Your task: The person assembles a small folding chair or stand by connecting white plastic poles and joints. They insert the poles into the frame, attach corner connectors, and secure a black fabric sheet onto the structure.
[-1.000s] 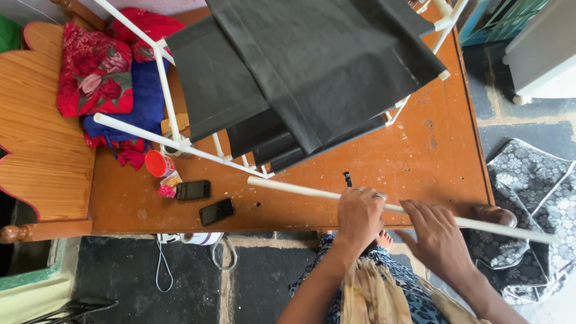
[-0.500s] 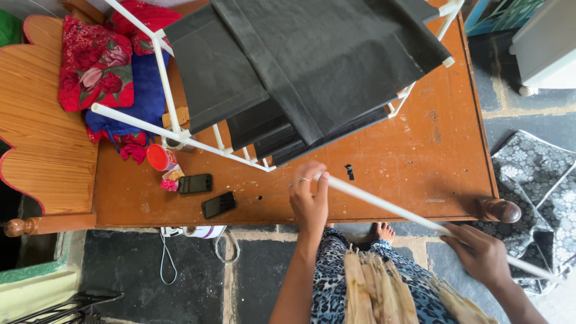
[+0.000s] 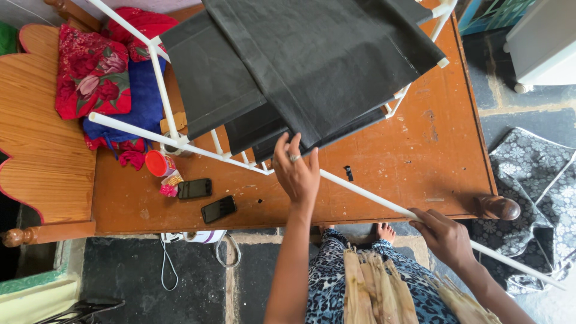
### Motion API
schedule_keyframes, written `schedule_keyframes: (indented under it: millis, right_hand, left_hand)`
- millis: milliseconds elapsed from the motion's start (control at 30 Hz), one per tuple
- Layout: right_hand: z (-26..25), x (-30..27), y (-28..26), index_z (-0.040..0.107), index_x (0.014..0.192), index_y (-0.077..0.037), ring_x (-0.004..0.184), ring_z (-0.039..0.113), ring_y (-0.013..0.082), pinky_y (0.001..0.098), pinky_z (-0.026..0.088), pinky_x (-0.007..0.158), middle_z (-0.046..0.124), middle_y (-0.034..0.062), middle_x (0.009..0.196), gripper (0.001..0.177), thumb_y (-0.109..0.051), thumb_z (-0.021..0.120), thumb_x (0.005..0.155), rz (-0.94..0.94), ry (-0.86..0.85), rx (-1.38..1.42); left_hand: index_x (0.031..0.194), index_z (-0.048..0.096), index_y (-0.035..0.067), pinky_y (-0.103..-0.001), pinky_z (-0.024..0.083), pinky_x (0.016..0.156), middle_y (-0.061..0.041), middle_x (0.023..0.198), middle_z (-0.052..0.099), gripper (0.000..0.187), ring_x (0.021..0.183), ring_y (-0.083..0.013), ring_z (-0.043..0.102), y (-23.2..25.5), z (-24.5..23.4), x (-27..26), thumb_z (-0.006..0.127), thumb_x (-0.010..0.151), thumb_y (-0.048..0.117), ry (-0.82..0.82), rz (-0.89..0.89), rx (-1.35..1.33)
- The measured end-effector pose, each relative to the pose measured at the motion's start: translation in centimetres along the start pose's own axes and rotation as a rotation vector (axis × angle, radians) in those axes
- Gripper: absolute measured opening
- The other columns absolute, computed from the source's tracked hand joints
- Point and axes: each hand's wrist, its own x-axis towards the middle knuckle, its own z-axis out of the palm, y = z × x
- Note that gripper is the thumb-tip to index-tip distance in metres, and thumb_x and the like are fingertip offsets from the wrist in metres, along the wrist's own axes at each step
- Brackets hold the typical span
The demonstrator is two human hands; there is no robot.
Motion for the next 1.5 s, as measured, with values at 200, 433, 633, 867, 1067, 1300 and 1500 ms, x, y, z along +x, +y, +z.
schedule_keyframes:
  millis: [200,433,633,867,1067,1300,1500]
  right_hand:
    - [0.6,-0.4,0.1,0.073,0.115,-0.008,0.057,0.064,0.0216,0.0385,0.049,0.055,0.068,0.0071,0.078,0.032,-0.023,0.073,0.087,0.083,-0.013,0.064]
    - [1.1,-0.1,-0.1,0.072,0.117,-0.002,0.058,0.063,0.0185,0.0368,0.05,0.056,0.069,0.0106,0.078,0.034,-0.018,0.074,0.087,0.091,0.011,0.187]
    - [1.2,0.8,-1.5,0.07,0.12,-0.002,0.06,0.064,0.0201,0.0362,0.051,0.058,0.068,0.0106,0.079,0.036,-0.018,0.072,0.087,0.071,0.003,0.268]
    - [1.6,2.0,-3.1,0.07,0.119,-0.003,0.063,0.065,0.0261,0.0384,0.051,0.059,0.067,0.0124,0.08,0.035,-0.019,0.072,0.088,0.07,0.016,0.189]
    - [1.3,2.0,-5.2,0.07,0.119,-0.002,0.062,0.065,0.0296,0.0412,0.051,0.059,0.067,0.0149,0.079,0.034,-0.019,0.072,0.089,0.11,0.021,0.133]
    - [1.9,9.0,-9.0,0.07,0.1,-0.001,0.074,0.066,0.039,0.0433,0.052,0.063,0.066,0.0193,0.084,0.019,-0.019,0.07,0.094,0.048,0.052,0.108]
    - [0.3,10.3,-7.8,0.067,0.105,-0.003,0.068,0.069,0.0254,0.0382,0.054,0.064,0.071,0.0116,0.079,0.027,-0.019,0.072,0.084,0.155,-0.282,0.273]
  left_hand:
    - [0.108,0.07,0.007,-0.042,0.056,0.088,-0.008,0.113,0.067,0.028,0.104,-0.0293,0.069,-0.9,-1.0,1.8,0.082,0.086,0.018,-0.131,0.039,-0.093]
    - [0.102,0.075,-0.001,-0.035,0.062,0.078,-0.013,0.103,0.074,0.01,0.091,-0.0268,0.075,-1.0,-1.6,1.6,0.073,0.094,0.005,-0.098,0.038,-0.294]
    - [0.099,0.075,-0.002,-0.032,0.063,0.075,-0.013,0.1,0.075,0.008,0.089,-0.0263,0.076,-0.7,-2.5,2.0,0.076,0.091,0.002,-0.092,0.029,-0.367]
    - [0.097,0.074,-0.001,-0.03,0.063,0.072,-0.012,0.097,0.075,0.008,0.085,-0.0239,0.076,-0.7,-2.8,1.9,0.076,0.09,0.001,-0.083,0.044,-0.436]
    - [0.094,0.072,0.002,-0.032,0.058,0.062,-0.01,0.094,0.073,0.006,0.074,-0.0203,0.072,0.4,-2.0,0.6,0.077,0.091,0.004,-0.182,0.156,-0.473]
    - [0.094,0.067,0.004,-0.038,0.056,0.065,-0.009,0.091,0.069,0.01,0.074,-0.0267,0.07,4.7,-3.9,-1.4,0.076,0.09,0.003,-0.297,0.236,-0.681]
    - [0.095,0.069,0.006,-0.036,0.055,0.061,-0.008,0.089,0.07,0.011,0.072,-0.0264,0.07,4.2,-4.6,0.0,0.078,0.089,0.004,-0.208,0.068,-0.687]
